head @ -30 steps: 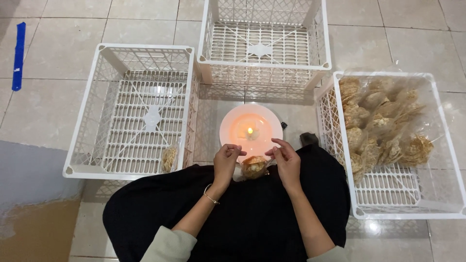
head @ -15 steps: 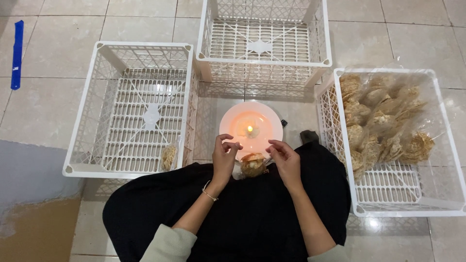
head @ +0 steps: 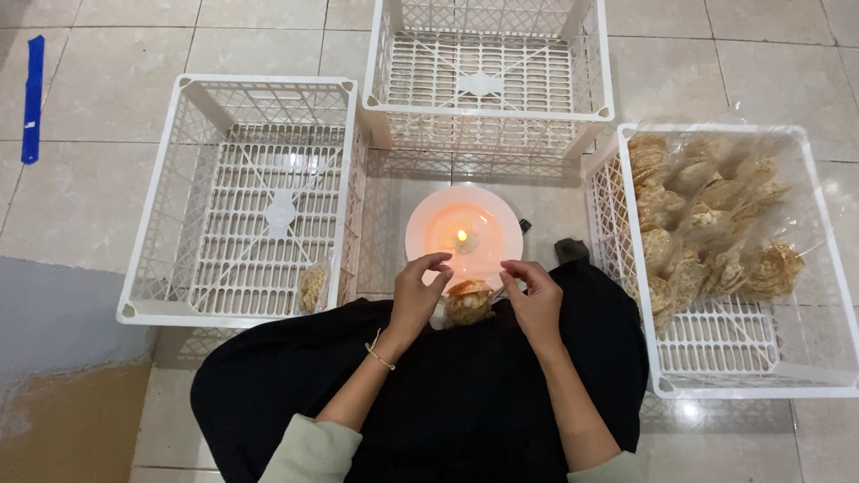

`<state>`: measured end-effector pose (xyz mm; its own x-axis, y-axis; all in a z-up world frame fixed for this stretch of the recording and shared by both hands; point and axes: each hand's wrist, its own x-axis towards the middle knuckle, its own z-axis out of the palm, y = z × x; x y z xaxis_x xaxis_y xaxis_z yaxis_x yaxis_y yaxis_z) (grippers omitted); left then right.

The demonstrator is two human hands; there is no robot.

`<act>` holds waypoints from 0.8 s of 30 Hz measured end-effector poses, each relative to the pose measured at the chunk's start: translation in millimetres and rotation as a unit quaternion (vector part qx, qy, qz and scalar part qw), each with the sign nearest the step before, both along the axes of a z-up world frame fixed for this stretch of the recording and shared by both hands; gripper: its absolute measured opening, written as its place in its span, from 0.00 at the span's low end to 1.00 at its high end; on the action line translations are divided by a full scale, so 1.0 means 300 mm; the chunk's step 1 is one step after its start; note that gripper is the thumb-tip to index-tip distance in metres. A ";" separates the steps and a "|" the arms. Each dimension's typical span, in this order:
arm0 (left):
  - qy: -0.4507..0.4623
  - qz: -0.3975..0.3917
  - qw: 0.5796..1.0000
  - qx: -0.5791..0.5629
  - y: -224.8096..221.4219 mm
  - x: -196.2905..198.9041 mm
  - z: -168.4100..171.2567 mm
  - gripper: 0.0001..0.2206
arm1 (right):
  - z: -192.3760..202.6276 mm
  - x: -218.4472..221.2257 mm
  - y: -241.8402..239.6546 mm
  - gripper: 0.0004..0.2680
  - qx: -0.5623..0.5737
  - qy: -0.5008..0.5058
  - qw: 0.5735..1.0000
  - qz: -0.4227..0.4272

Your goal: Sealing plastic bags filled with snacks by twisting the tops and melting them over a candle flame.

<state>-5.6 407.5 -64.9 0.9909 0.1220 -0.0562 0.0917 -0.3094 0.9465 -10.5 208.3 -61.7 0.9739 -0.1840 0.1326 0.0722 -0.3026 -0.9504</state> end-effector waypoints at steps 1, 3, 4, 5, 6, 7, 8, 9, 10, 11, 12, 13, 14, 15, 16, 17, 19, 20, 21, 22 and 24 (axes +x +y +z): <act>0.000 0.000 1.000 0.000 0.002 -0.002 0.010 0.13 | -0.001 -0.001 -0.003 0.07 0.000 0.000 1.000 0.000; -0.007 -0.011 1.000 0.013 0.008 -0.002 0.032 0.09 | -0.001 0.002 -0.008 0.05 -0.012 -0.003 1.000 0.007; -0.008 -0.011 1.000 0.014 0.014 0.004 0.032 0.09 | 0.005 0.005 -0.006 0.05 -0.012 -0.004 1.000 0.007; -0.007 -0.010 1.000 0.020 0.018 0.006 0.030 0.08 | 0.011 0.003 -0.006 0.04 -0.016 -0.010 1.000 0.012; -0.005 -0.010 1.000 0.027 0.022 0.008 0.028 0.06 | 0.016 0.001 -0.006 0.04 -0.020 -0.016 1.000 0.016; -0.005 -0.009 1.000 0.027 0.025 0.010 0.024 0.06 | 0.027 0.001 -0.003 0.04 -0.021 -0.016 1.000 0.016; 0.002 -0.014 0.999 0.029 0.027 0.013 0.020 0.06 | 0.038 0.001 0.000 0.03 -0.011 -0.009 1.000 0.023; 0.009 -0.018 0.999 0.032 0.030 0.015 0.015 0.06 | 0.049 -0.001 0.003 0.03 0.000 -0.002 1.000 0.030; 0.009 -0.019 0.999 0.032 0.031 0.015 0.025 0.06 | 0.018 0.003 -0.004 0.03 0.000 -0.002 1.000 0.030; 0.016 -0.021 0.999 0.021 0.032 0.015 0.035 0.06 | -0.013 0.006 -0.011 0.03 0.020 0.020 0.999 0.025; 0.023 -0.024 0.999 0.009 0.033 0.014 0.044 0.06 | -0.044 0.009 -0.018 0.03 0.039 0.043 0.998 0.021; 0.024 -0.024 0.999 0.009 0.032 0.013 0.044 0.06 | -0.035 0.008 -0.018 0.03 0.039 0.044 0.998 0.021; 0.017 -0.028 0.999 0.011 0.032 0.013 0.045 0.07 | -0.027 0.007 -0.019 0.03 0.045 0.054 0.997 0.021; 0.009 -0.031 0.999 0.013 0.031 0.016 0.047 0.08 | -0.017 0.010 -0.020 0.03 0.052 0.064 0.996 0.021; 0.010 -0.031 0.999 0.013 0.031 0.015 0.044 0.08 | -0.010 0.008 -0.019 0.03 0.052 0.064 0.996 0.021; 0.018 -0.035 0.999 0.013 0.032 0.016 0.042 0.08 | -0.003 0.007 -0.018 0.04 0.053 0.067 0.996 0.024; 0.025 -0.040 0.999 0.013 0.033 0.017 0.030 0.08 | 0.020 0.006 -0.010 0.05 0.054 0.069 0.996 0.028; 0.040 -0.046 0.998 0.011 0.033 0.017 0.021 0.09 | 0.036 0.005 -0.004 0.06 0.043 0.067 0.996 0.042; 0.054 -0.052 0.997 0.008 0.032 0.014 0.010 0.10 | 0.051 0.001 0.003 0.07 0.031 0.066 0.996 0.057; 0.054 -0.052 0.997 0.008 0.033 0.013 0.005 0.10 | 0.042 0.000 -0.001 0.07 0.031 0.066 0.996 0.057; 0.067 -0.059 0.996 0.008 0.033 0.017 -0.005 0.10 | 0.027 0.003 -0.009 0.10 -0.012 0.072 0.993 0.095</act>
<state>-0.4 417.5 -66.4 0.9820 0.0081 -0.1887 0.1801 -0.3406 0.9228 -9.6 205.7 -53.5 0.9999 0.0066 -0.0085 -0.0060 -0.3189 -0.9478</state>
